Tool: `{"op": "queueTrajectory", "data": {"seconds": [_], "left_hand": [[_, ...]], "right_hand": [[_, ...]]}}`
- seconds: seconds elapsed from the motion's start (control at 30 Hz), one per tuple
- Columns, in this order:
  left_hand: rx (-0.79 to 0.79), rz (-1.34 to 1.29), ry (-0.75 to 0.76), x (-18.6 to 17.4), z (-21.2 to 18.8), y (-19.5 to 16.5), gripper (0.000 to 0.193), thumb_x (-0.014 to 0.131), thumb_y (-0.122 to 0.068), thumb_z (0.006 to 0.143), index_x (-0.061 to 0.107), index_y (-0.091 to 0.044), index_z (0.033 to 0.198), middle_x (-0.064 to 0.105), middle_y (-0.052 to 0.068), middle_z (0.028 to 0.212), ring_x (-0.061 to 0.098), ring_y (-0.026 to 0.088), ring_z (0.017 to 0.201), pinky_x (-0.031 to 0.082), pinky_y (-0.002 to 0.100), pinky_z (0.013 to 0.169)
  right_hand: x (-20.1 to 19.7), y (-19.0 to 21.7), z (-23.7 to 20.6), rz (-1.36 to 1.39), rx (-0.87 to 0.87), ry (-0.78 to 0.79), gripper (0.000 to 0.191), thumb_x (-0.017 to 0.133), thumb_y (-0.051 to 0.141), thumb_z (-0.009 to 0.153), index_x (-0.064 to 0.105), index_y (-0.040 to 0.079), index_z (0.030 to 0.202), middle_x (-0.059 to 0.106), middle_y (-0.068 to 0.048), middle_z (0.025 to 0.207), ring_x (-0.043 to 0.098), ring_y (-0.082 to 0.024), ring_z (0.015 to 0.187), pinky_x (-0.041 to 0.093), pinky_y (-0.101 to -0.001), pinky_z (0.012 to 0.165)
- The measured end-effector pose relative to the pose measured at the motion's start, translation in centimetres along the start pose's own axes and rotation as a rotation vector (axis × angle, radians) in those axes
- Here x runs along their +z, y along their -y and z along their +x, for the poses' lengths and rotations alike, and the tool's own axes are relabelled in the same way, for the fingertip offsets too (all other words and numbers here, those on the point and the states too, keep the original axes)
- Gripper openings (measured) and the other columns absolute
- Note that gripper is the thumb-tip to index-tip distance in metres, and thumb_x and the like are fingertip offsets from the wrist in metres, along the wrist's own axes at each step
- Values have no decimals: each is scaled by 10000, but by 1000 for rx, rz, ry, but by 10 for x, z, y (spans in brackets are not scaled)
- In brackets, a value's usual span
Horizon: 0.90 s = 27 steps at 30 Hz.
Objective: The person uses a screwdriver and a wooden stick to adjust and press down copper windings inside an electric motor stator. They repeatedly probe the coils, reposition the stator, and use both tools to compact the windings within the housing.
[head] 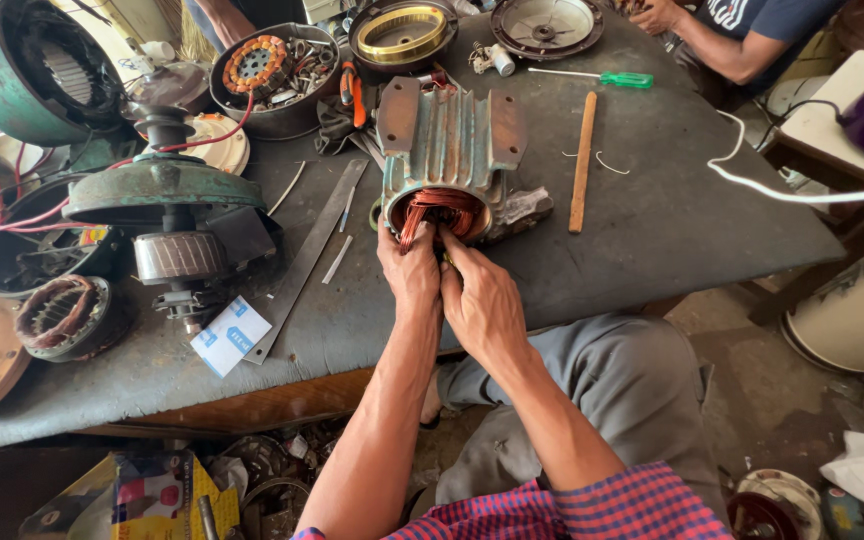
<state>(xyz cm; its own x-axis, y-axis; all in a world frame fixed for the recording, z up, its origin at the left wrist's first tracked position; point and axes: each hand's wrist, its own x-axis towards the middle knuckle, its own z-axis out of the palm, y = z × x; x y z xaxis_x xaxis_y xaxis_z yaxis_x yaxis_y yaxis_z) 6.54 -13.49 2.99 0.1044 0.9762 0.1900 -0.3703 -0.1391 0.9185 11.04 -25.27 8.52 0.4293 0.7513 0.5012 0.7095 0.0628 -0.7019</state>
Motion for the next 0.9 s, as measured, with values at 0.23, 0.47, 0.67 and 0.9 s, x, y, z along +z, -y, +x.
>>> {"op": "queueTrajectory", "data": {"seconds": [0.23,0.47,0.67,0.9], "left_hand": [[3,119,-14,-4,2,3,406,666,-59,905,596,-48,1305,718,92,1109,672,165,969,544,313,864],[19,148,42,-7,4,5,424,668,-96,915,579,-50,1328,714,101,1117,664,181,981,545,335,883],[-68,262,99,-11,-5,-13,506,648,-119,914,509,-78,1399,702,107,1171,666,198,1036,532,350,920],[-291,-134,661,-56,13,-37,838,661,-76,815,283,-133,1561,541,74,1416,519,204,1323,379,360,1141]], "right_hand": [[-3,8,6,-76,28,29,399,548,106,942,646,11,1317,721,-235,1065,690,-436,925,549,-511,809],[-6,17,9,-150,63,98,403,532,119,948,631,29,1329,723,-226,975,691,-434,854,549,-537,758],[-6,18,11,-157,47,108,427,538,125,938,616,-3,1337,716,-251,937,693,-442,813,554,-535,729],[-8,27,12,-203,46,126,455,566,107,920,606,-15,1356,723,-246,853,700,-438,729,557,-529,676]]}}
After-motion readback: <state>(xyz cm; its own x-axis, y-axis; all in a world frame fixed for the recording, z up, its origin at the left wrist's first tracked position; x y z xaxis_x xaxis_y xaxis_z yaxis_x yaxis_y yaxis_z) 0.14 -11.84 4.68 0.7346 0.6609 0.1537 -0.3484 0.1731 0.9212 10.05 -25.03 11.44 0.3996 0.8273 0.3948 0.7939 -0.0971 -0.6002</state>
